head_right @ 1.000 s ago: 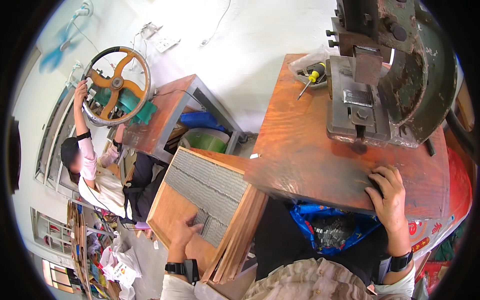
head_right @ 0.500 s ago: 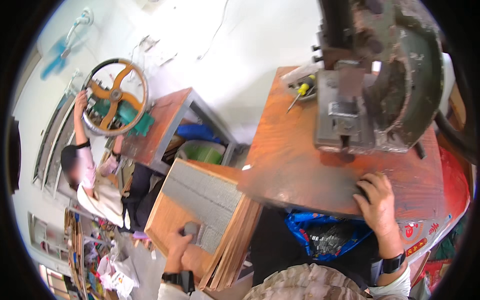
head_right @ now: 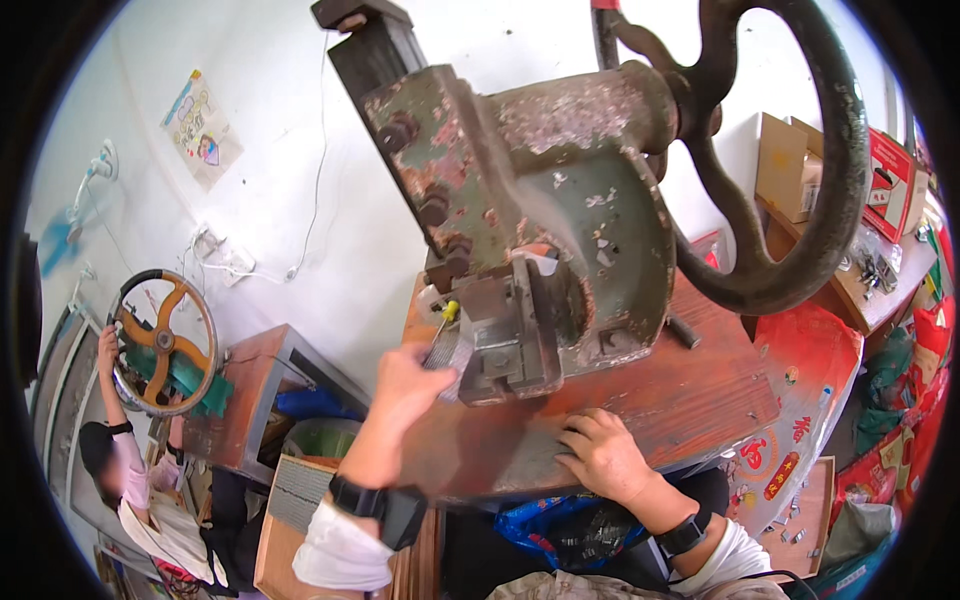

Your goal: Operate a manual punch press to process small metal components by placing them in the machine and rotating the drive wheel.

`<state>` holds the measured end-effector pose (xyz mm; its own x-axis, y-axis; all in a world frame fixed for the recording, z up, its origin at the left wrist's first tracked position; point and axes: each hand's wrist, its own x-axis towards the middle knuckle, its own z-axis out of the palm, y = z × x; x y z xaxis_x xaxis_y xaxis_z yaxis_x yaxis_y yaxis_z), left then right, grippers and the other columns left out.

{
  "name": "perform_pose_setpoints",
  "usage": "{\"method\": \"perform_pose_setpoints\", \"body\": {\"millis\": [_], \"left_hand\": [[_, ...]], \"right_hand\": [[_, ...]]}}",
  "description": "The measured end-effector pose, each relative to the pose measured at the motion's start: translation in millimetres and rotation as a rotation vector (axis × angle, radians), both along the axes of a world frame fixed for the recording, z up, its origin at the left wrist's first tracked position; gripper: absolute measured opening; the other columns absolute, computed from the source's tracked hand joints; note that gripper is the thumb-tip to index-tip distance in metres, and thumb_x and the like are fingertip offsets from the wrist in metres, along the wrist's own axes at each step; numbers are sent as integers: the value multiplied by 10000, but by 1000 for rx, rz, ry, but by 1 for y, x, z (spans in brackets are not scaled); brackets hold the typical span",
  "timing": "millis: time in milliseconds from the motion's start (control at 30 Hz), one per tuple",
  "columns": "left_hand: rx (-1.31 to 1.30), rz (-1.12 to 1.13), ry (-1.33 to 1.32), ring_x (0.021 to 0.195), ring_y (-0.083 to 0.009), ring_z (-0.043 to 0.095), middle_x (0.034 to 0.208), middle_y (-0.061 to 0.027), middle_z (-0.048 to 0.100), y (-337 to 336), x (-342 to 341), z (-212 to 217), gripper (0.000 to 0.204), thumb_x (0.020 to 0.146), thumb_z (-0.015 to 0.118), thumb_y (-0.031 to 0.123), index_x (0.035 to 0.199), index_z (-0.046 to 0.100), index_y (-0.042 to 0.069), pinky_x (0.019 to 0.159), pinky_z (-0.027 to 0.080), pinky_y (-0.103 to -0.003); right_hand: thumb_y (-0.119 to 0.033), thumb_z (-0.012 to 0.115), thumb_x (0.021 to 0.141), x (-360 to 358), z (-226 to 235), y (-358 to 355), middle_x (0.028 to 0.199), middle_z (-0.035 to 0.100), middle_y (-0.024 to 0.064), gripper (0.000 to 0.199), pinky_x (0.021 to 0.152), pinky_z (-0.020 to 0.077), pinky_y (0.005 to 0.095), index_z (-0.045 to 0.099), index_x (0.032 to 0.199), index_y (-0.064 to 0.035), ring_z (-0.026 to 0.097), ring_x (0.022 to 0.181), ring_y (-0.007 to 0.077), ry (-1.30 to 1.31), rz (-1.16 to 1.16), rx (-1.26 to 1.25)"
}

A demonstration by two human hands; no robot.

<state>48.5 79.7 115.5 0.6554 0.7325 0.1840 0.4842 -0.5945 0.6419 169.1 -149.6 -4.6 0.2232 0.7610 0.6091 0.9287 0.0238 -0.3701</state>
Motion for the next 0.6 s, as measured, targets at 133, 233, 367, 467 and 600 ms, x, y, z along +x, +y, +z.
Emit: {"method": "perform_pose_setpoints", "body": {"millis": [133,233,367,467,600], "left_hand": [[109,12,23,810,-368,654,823,-238,666,2,51,-6,425,601,723,279,877,674,-41,739,508,-404],[76,-12,-169,821,-376,648,834,-241,665,3,69,-16,415,642,735,297,881,678,-37,738,508,-405],[-132,-115,-259,834,-310,664,889,-209,678,0,71,-22,376,723,717,227,973,645,-45,757,498,-369],[-445,-214,-378,795,-239,651,884,-152,685,6,58,-16,249,790,614,64,1013,631,-44,743,488,-334],[77,-260,-344,844,-309,608,902,-151,658,35,65,-60,300,811,511,-13,1078,635,46,816,470,-349]], "right_hand": [[-186,724,694,-2,-3,2,1028,600,97,266,879,438,411,656,914,-52,541,998,297,7,7,1],[-192,717,706,-2,-2,1,1037,599,94,262,876,439,412,656,920,-55,540,1007,289,14,17,-3],[-194,717,708,0,-1,1,1055,594,92,266,876,438,412,656,928,-58,535,1021,290,21,14,-18],[-172,718,709,0,4,-2,1049,596,99,267,861,448,411,656,941,-54,542,1007,297,32,-5,-9],[-99,715,717,9,11,6,996,606,137,265,775,492,402,646,965,-35,573,923,326,238,58,173]]}}
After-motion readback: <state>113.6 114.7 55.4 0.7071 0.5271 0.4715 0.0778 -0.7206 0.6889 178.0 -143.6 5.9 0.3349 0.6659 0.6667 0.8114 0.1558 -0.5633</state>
